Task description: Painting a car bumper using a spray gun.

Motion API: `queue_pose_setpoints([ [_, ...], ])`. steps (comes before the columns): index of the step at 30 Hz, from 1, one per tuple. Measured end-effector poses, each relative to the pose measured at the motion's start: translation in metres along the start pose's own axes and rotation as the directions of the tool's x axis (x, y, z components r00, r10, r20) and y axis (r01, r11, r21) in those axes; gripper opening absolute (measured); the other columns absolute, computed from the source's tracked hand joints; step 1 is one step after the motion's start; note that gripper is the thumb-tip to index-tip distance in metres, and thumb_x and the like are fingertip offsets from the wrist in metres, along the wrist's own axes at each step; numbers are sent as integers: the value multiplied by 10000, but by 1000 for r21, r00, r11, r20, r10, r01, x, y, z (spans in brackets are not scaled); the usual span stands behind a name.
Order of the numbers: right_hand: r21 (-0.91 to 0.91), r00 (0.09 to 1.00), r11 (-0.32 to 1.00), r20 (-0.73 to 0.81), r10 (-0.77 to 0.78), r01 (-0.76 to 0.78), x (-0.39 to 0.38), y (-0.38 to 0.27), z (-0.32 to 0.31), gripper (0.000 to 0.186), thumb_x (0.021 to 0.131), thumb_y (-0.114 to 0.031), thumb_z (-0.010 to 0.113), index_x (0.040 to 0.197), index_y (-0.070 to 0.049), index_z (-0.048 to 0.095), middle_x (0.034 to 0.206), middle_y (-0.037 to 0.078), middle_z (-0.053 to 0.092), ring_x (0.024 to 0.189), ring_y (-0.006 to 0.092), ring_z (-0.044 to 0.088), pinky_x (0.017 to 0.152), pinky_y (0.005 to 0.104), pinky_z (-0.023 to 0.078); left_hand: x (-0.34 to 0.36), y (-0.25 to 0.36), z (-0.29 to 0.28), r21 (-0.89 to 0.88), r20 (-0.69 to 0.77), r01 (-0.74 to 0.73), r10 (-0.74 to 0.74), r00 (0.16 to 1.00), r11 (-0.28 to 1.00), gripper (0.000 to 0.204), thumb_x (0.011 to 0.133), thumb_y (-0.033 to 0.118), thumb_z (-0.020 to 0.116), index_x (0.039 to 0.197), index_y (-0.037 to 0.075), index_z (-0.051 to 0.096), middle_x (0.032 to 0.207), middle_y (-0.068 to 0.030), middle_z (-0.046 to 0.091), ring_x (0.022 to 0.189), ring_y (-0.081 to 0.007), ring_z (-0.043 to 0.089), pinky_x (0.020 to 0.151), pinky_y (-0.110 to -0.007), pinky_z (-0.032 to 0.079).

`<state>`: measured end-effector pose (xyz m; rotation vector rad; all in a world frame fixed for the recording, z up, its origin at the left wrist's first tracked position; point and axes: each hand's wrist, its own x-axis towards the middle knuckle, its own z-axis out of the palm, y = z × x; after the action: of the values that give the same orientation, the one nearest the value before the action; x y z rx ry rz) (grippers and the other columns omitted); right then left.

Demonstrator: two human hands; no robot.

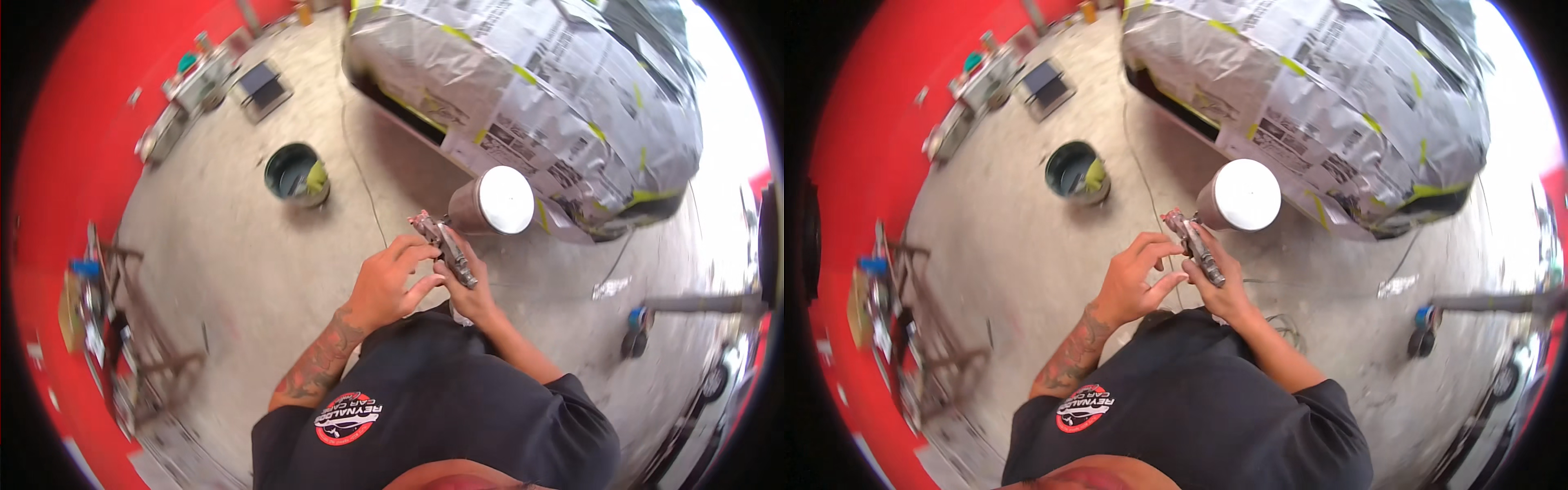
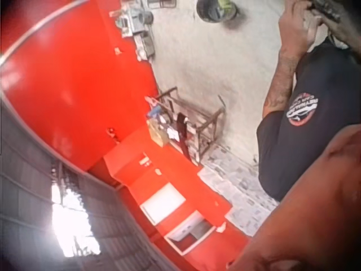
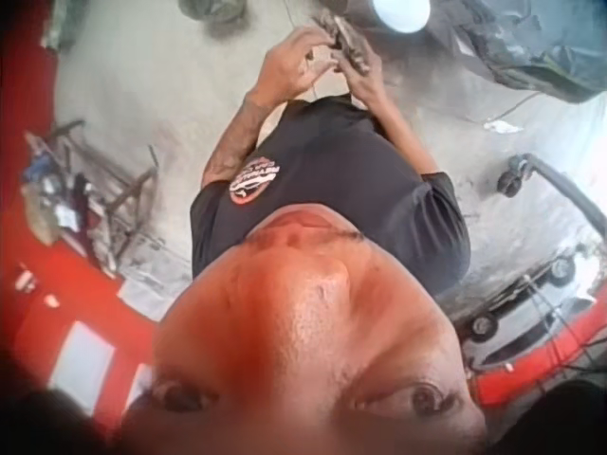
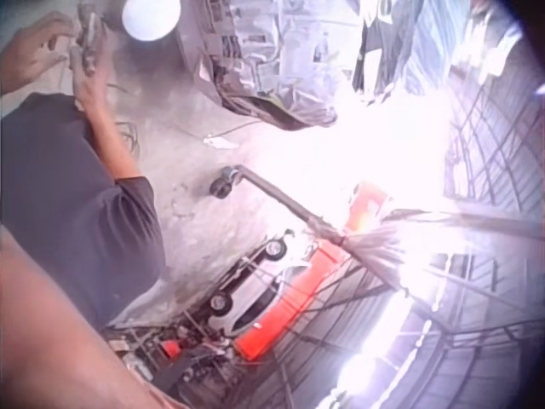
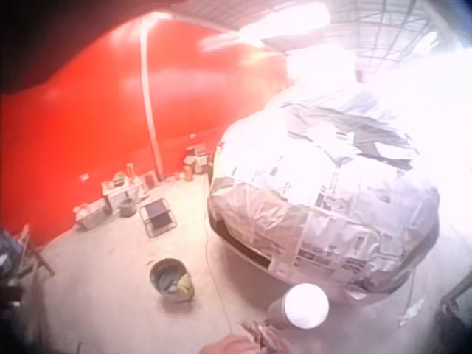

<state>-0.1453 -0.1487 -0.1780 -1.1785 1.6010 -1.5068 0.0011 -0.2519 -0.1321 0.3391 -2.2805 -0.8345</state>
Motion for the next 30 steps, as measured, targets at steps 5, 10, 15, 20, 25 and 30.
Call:
queue_pose_setpoints([
  [5,176,948,978,-275,162,-116,12,3,-10,555,880,-69,638,1397,-94,437,1052,66,638,791,72,579,597,230,517,3,-60,30,-354,354,389,-263,897,850,222,864,154,676,1045,32,639,872,-69,652,737,-140,592,618,-280,472],
  [10,214,831,975,-530,169,-62,21,12,-26,560,884,-67,623,1403,-75,416,1035,51,637,833,84,599,567,212,518,62,-84,33,-339,457,279,-103,884,898,218,864,164,682,1034,31,654,851,-62,669,718,-140,602,601,-280,468],
  [15,201,656,979,-742,137,22,25,33,-65,531,913,-82,579,1408,-81,388,1052,73,625,922,156,642,524,241,537,175,-102,16,-237,346,118,-30,938,964,180,852,133,687,996,30,656,802,-80,662,696,-157,616,636,-287,489],
  [20,208,505,976,-851,146,69,22,30,-118,510,920,-107,575,1399,-79,401,1054,80,644,929,167,652,514,250,537,301,-110,11,-17,161,-220,220,962,975,168,844,103,696,981,13,662,819,-91,671,698,-145,606,643,-282,482],
  [25,161,298,987,-943,151,9,-6,30,-148,504,908,-94,576,1387,-71,420,1046,67,642,906,151,642,499,234,520,437,-118,22,183,55,-371,368,928,910,175,837,182,696,974,73,678,817,-85,673,736,-237,642,664,-345,509],
  [30,177,3,984,-984,177,-2,-28,38,-147,475,908,-87,564,1366,-61,439,1035,55,632,861,125,624,487,220,503,565,-135,45,388,68,-417,426,902,822,195,866,231,640,1004,101,686,875,-66,692,836,-264,653,729,-382,517],
])
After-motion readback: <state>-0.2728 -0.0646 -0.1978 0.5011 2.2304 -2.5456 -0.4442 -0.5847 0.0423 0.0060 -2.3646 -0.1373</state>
